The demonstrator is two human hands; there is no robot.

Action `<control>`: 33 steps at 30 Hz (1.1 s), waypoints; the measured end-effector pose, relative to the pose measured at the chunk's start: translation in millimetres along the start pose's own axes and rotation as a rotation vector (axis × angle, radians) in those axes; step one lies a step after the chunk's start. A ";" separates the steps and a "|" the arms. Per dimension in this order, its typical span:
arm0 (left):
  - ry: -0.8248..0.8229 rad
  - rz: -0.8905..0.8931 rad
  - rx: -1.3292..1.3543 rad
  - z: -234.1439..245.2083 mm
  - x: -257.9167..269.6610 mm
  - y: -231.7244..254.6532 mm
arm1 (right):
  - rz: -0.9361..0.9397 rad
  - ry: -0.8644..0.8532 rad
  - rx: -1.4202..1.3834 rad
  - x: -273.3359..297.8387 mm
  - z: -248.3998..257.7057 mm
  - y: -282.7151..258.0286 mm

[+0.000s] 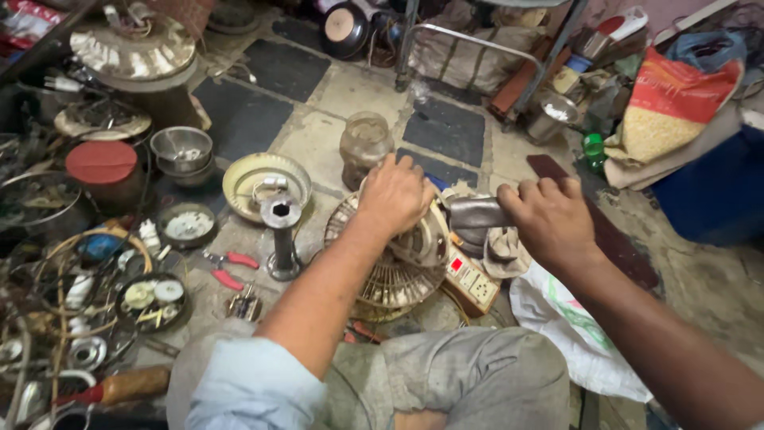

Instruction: The person disassembles and works on a ceiling fan motor assembly on the floor using a hammer and a screwdriver to fit components together.

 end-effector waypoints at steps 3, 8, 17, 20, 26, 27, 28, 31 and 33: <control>0.033 -0.019 0.001 1.0 -0.2 1.6 | -0.093 0.233 -0.134 13.6 9.3 -0.8; -0.083 0.075 0.056 5.1 0.8 0.8 | -0.327 0.407 -0.663 45.1 -13.5 -22.9; -0.012 0.189 0.244 23.4 32.6 -37.2 | -1.297 0.066 -2.371 69.0 -138.8 -151.7; -0.048 0.243 0.289 19.6 40.8 -52.0 | -1.349 0.040 -2.590 54.8 -143.8 -170.4; 0.158 0.268 0.656 -12.3 70.8 -82.9 | -1.240 -0.019 -2.748 36.9 -151.9 -177.8; 0.265 0.231 0.701 -17.1 73.6 -84.3 | -1.202 -0.048 -2.758 35.5 -154.2 -179.5; 0.259 0.229 0.701 -21.4 76.1 -84.0 | -1.208 -0.044 -2.760 35.9 -157.2 -180.2; 0.291 0.353 0.733 -25.5 79.8 -78.1 | -1.280 -0.083 -2.815 37.0 -169.3 -181.6; 0.288 0.343 0.619 -22.4 78.7 -73.7 | -1.316 -0.137 -2.891 28.2 -179.1 -183.1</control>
Point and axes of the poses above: each hand's wrist, its own x-axis away from the middle knuckle, its own z-axis out of the back of the hand, y = z × x, the point moved 1 cm from there along -x, towards the middle knuckle, and after that the axes turned 2 degrees about -x, right-handed, at the moved point
